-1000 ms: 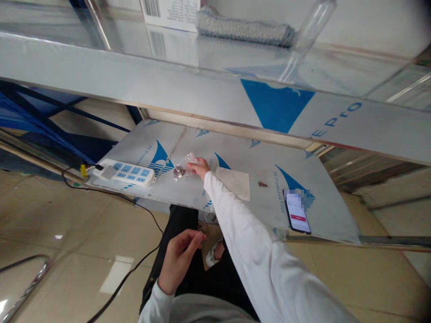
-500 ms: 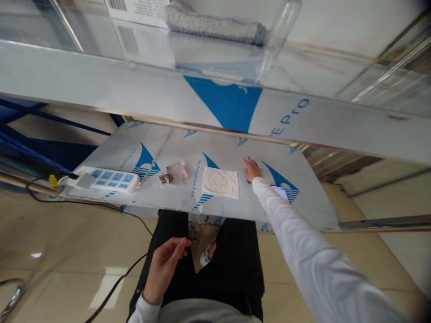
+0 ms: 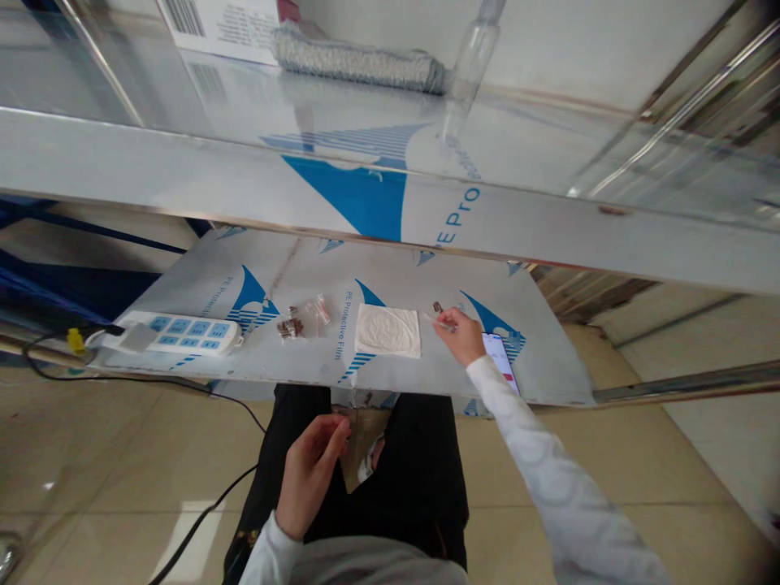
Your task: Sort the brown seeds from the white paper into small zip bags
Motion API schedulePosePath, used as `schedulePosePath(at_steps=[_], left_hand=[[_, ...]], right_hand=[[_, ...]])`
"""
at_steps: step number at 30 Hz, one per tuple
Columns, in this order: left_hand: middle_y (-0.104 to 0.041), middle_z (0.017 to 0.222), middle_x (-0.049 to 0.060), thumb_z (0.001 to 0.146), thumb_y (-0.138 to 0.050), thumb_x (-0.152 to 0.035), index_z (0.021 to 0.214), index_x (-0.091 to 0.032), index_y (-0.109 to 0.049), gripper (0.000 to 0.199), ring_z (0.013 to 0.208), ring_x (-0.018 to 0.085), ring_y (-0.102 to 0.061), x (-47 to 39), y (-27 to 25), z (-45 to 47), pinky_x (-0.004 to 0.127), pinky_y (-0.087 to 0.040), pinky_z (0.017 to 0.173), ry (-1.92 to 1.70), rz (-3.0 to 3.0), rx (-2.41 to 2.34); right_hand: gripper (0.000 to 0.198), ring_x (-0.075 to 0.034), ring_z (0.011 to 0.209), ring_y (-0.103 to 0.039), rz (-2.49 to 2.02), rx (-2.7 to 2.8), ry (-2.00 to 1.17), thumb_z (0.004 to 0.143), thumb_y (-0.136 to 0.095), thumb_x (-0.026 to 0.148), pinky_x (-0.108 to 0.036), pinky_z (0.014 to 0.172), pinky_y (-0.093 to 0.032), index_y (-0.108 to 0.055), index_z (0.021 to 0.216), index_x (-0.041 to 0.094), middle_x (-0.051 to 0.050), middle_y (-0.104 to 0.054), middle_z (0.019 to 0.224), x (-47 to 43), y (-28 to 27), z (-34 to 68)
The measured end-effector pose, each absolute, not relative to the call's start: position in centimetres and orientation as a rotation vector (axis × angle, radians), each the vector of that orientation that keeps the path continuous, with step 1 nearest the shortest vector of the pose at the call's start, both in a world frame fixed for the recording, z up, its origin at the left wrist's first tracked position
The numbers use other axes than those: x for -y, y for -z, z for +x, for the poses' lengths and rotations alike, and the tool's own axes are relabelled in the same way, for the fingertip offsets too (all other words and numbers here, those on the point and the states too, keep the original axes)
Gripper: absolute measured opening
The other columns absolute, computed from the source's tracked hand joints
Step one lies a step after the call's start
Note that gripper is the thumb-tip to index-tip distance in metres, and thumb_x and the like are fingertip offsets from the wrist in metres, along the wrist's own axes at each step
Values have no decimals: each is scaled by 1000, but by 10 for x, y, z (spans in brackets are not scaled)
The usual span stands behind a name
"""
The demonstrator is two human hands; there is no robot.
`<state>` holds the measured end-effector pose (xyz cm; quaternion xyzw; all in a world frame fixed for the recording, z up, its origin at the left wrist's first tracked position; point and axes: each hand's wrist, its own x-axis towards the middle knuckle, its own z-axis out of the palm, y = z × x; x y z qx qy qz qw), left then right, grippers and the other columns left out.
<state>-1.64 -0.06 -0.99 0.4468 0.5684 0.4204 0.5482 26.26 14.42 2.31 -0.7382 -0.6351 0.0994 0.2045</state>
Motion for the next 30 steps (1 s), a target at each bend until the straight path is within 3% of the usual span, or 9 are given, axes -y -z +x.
schedulePosePath(at_steps=[3,8,11,15,19,23,26,30], left_hand=[[-71,85,6,79,-64,-39,93,-16,-66,27,77,16,-66,-4,-15,6,23,-53,69,-1049,1082,-1229],[-73,82,5,76,-69,-35,82,-15,-68,21,75,17,-68,-2,-33,19,22,-54,69,-1071,1017,-1163],[-74,89,7,73,-70,-36,87,-15,-71,26,84,20,-70,6,-26,11,25,-56,76,-1006,965,-1155],[-74,94,8,71,-72,-37,92,-14,-72,31,91,22,-69,18,-16,2,26,-56,81,-959,908,-1143],[-74,80,6,62,-78,-38,85,-14,-68,35,75,20,-70,20,-19,1,26,-57,69,-990,761,-1215],[-71,70,4,58,-81,-38,74,-13,-65,34,65,16,-66,18,-24,0,24,-54,60,-974,756,-1213],[-70,68,3,60,-79,-38,74,-13,-64,32,59,15,-64,18,-20,-3,24,-52,56,-951,784,-1157],[-68,64,3,66,-75,-40,73,-14,-64,29,56,15,-63,21,-16,-9,26,-52,57,-851,971,-1157]], right_hand=[[6,-13,65,-60,-1723,1778,-353,82,-60,24,-24,65,-46,-59,77,20,0,-65,73,-60,-40,201],[17,-17,79,-60,-1585,1760,-371,81,-55,6,-27,71,-48,-60,84,22,-3,-63,84,23,-38,135],[25,-19,85,-60,-1609,1726,-393,77,-59,3,-31,76,-49,-61,91,23,-4,-63,91,32,-31,135],[31,-21,90,-60,-1595,1748,-478,75,-62,5,-34,80,-51,-64,100,24,-5,-65,97,42,-29,144],[44,-23,101,-59,-1503,1738,-724,74,-70,20,-37,90,-49,-61,116,26,-7,-64,110,54,-36,140],[17,-19,90,-63,-1453,1527,-881,87,-57,29,-30,83,-51,-70,98,25,-6,-68,95,55,-38,133],[26,-15,75,-63,-1398,1499,-990,91,-50,30,-25,70,-49,-70,79,20,-4,-67,81,52,-37,133],[42,-10,53,-52,-1435,1571,-1034,93,-46,32,-21,50,-36,-61,57,17,1,-54,55,52,-33,138]])
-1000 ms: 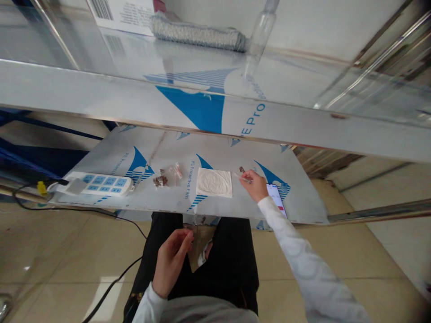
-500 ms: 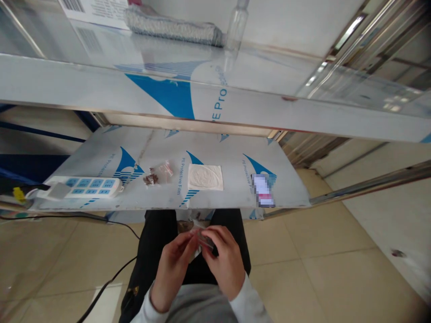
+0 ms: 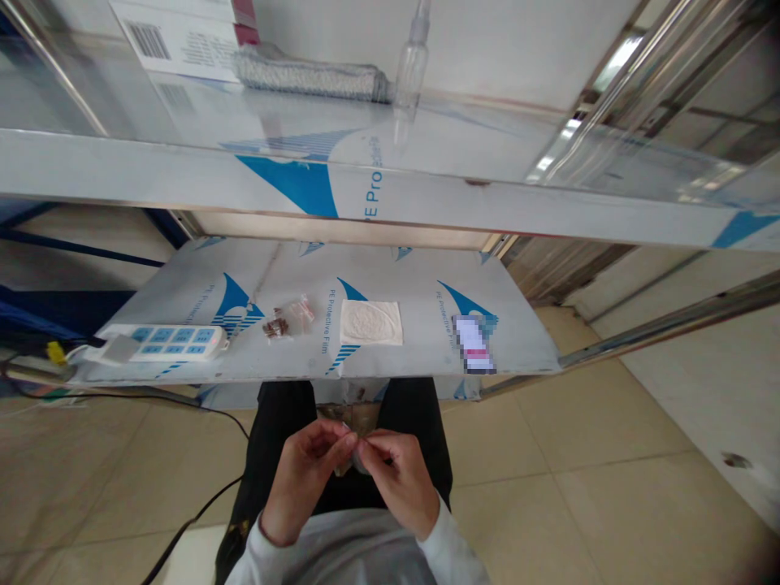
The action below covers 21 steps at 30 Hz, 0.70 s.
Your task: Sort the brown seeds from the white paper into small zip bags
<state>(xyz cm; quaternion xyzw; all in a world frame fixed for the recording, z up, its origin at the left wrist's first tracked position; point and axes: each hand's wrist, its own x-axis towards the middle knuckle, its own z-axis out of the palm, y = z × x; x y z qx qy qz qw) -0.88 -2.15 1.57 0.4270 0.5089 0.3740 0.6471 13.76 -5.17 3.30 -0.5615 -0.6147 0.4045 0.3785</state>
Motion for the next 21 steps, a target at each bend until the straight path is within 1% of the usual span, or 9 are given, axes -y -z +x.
schedulePosePath(at_steps=[2,5,6,8,10,12,15,18,21], left_hand=[[-69,65,3,68,-72,-40,72,-16,-65,26,59,16,-64,24,-19,-10,25,-51,58,-773,1136,-1260],[-69,62,2,68,-69,-38,67,-19,-66,19,57,16,-64,30,-29,-7,23,-49,55,-627,1351,-1461],[-68,59,1,66,-70,-36,64,-20,-66,17,55,16,-63,31,-33,-6,22,-48,53,-598,1392,-1516],[-67,57,0,64,-70,-33,62,-21,-66,14,52,16,-63,33,-38,-2,22,-47,51,-593,1428,-1579],[-68,58,1,65,-69,-35,63,-21,-66,15,53,16,-64,33,-40,1,22,-48,52,-628,1429,-1577],[-69,62,2,69,-67,-39,66,-21,-67,18,57,17,-65,32,-40,3,23,-49,55,-641,1414,-1538],[-70,63,2,70,-66,-41,67,-20,-67,21,59,18,-66,31,-40,7,24,-49,57,-618,1388,-1513],[-70,63,1,69,-66,-38,66,-21,-68,17,57,17,-65,33,-43,10,24,-49,55,-618,1405,-1527],[-69,62,1,74,-63,-35,66,-22,-68,16,54,17,-64,35,-48,8,24,-48,53,-633,1524,-1492]], right_hand=[[41,-10,49,-49,-1536,1598,-931,91,-47,30,-21,48,-33,-58,54,17,1,-51,51,54,-29,140],[32,-13,53,-56,-1711,1590,-706,89,-48,23,-22,51,-39,-62,61,17,-2,-59,59,58,-22,144],[28,-15,57,-60,-1739,1579,-641,89,-47,21,-23,54,-43,-64,67,18,-4,-63,65,59,-20,145],[22,-18,68,-67,-1721,1573,-575,89,-45,18,-25,63,-49,-67,88,19,-7,-69,80,62,-17,147],[26,-19,80,-69,-1637,1618,-585,89,-43,15,-26,70,-53,-63,105,21,-7,-71,93,65,-17,147],[29,-18,89,-69,-1547,1729,-637,89,-42,10,-26,75,-53,-63,104,23,-6,-70,101,67,-20,148],[31,-19,90,-67,-1552,1890,-682,85,-44,3,-27,77,-53,-67,91,23,-5,-69,98,65,-29,150],[25,-19,81,-66,-1672,1955,-716,82,-55,7,-27,70,-53,-69,95,23,-4,-66,89,56,-36,154],[19,-18,74,-65,-1736,1994,-750,77,-66,13,-26,64,-51,-70,94,23,-4,-65,87,47,-40,158]])
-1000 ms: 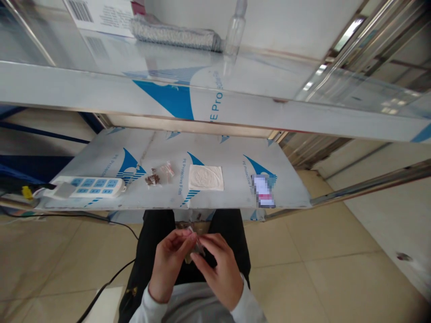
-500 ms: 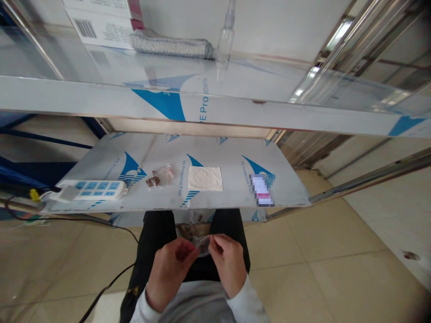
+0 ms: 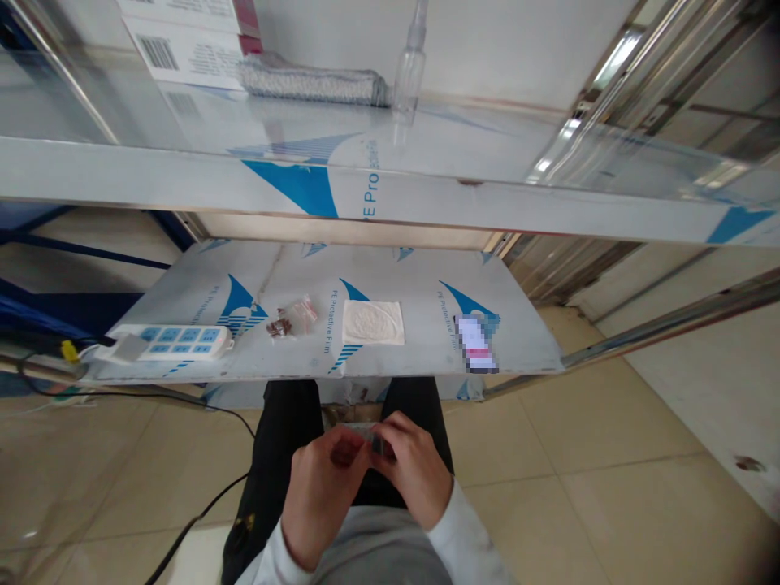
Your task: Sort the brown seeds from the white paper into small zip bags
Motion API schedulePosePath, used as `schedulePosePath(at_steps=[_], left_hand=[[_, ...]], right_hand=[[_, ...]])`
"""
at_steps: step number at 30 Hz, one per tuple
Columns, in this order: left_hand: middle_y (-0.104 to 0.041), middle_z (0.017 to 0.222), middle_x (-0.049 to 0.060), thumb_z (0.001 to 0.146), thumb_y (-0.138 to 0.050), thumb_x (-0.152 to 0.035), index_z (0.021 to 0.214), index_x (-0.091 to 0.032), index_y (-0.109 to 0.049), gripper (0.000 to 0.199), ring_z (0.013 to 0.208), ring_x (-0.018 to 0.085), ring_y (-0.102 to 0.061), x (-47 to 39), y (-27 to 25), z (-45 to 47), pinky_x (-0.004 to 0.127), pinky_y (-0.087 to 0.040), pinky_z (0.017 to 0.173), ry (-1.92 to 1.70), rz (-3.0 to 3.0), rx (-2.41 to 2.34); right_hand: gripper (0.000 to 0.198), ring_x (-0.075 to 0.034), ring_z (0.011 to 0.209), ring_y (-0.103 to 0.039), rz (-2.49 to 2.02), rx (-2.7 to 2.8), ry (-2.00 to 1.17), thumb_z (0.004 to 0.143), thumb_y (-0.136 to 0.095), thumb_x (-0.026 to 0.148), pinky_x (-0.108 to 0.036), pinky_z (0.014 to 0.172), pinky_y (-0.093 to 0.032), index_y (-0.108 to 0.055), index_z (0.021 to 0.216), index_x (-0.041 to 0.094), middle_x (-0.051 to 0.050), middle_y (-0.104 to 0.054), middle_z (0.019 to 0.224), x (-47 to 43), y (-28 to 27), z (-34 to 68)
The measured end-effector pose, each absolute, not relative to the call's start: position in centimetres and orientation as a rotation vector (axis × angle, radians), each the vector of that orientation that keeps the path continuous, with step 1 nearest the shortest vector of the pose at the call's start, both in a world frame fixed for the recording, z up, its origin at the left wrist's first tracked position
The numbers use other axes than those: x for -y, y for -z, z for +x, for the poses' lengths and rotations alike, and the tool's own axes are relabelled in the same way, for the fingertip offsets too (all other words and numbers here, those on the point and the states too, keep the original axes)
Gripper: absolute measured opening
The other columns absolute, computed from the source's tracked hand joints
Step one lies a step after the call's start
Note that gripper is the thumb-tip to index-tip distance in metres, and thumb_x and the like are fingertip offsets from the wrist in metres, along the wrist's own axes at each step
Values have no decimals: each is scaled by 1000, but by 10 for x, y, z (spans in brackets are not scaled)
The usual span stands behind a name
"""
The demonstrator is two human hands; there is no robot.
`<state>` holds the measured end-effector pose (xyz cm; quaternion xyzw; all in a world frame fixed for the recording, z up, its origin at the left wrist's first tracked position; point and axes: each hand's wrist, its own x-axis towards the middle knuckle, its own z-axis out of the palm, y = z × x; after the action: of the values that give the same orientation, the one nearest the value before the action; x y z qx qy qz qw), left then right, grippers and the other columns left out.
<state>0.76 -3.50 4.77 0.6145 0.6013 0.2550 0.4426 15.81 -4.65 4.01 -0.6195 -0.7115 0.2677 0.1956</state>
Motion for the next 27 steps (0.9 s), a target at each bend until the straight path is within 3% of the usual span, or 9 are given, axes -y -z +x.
schedulePosePath(at_steps=[2,4,6,8,9,12,15,22,27], left_hand=[[-71,71,3,79,-58,-33,72,-22,-69,16,65,18,-66,34,-50,1,26,-51,62,-663,1705,-1396],[-70,98,8,75,-63,-34,94,-23,-69,23,92,25,-65,31,-48,-6,35,-50,84,-708,1933,-1266],[-60,125,13,61,-75,-40,121,-21,-58,65,117,33,-53,27,-43,-11,48,-39,102,-729,2102,-1156],[-54,131,17,50,-81,-40,133,-18,-47,92,121,37,-49,22,-33,-13,53,-35,104,-698,2138,-1116],[-57,128,16,52,-80,-35,131,-18,-47,88,118,35,-53,20,-28,-13,51,-39,102,-685,2109,-1134],[-68,100,9,65,-66,-18,108,-20,-59,44,93,23,-65,12,-14,-19,34,-51,82,-719,1927,-1284],[-67,78,2,72,-62,-22,93,-20,-59,21,70,16,-64,7,-6,-38,25,-50,65,-821,1755,-1473],[-68,76,0,73,-67,-41,96,-21,-57,32,65,14,-64,16,-2,-85,25,-50,62,-907,1529,-1642],[-70,79,1,72,-69,-40,93,-21,-57,31,70,16,-67,28,0,-93,26,-52,67,-958,1437,-1691]], right_hand=[[18,-17,72,-64,-1750,2012,-767,75,-69,16,-26,64,-50,-71,92,23,-3,-65,86,41,-41,160],[18,-18,72,-63,-1764,2041,-767,73,-71,18,-26,64,-49,-70,90,22,-3,-65,84,38,-43,160],[16,-19,72,-63,-1766,2082,-769,70,-73,22,-27,64,-48,-70,86,22,-3,-66,83,35,-46,155],[13,-19,73,-63,-1726,2122,-785,69,-73,23,-28,64,-47,-69,81,22,-3,-67,82,32,-49,146],[11,-19,74,-63,-1693,2135,-789,69,-72,22,-28,65,-47,-68,79,23,-3,-67,83,29,-51,140],[8,-18,74,-64,-1523,2140,-857,71,-69,21,-27,68,-47,-65,78,22,-1,-68,80,12,-55,123],[9,-14,70,-64,-1313,2022,-1036,78,-64,30,-24,66,-48,-64,80,21,1,-68,74,-33,-48,111],[15,-16,74,-66,-1590,1783,-835,79,-54,17,-28,75,-50,-67,85,18,-5,-72,84,-181,23,71],[19,-18,78,-66,-1666,1786,-764,76,-51,12,-32,81,-49,-69,81,18,-7,-73,84,-207,53,52]])
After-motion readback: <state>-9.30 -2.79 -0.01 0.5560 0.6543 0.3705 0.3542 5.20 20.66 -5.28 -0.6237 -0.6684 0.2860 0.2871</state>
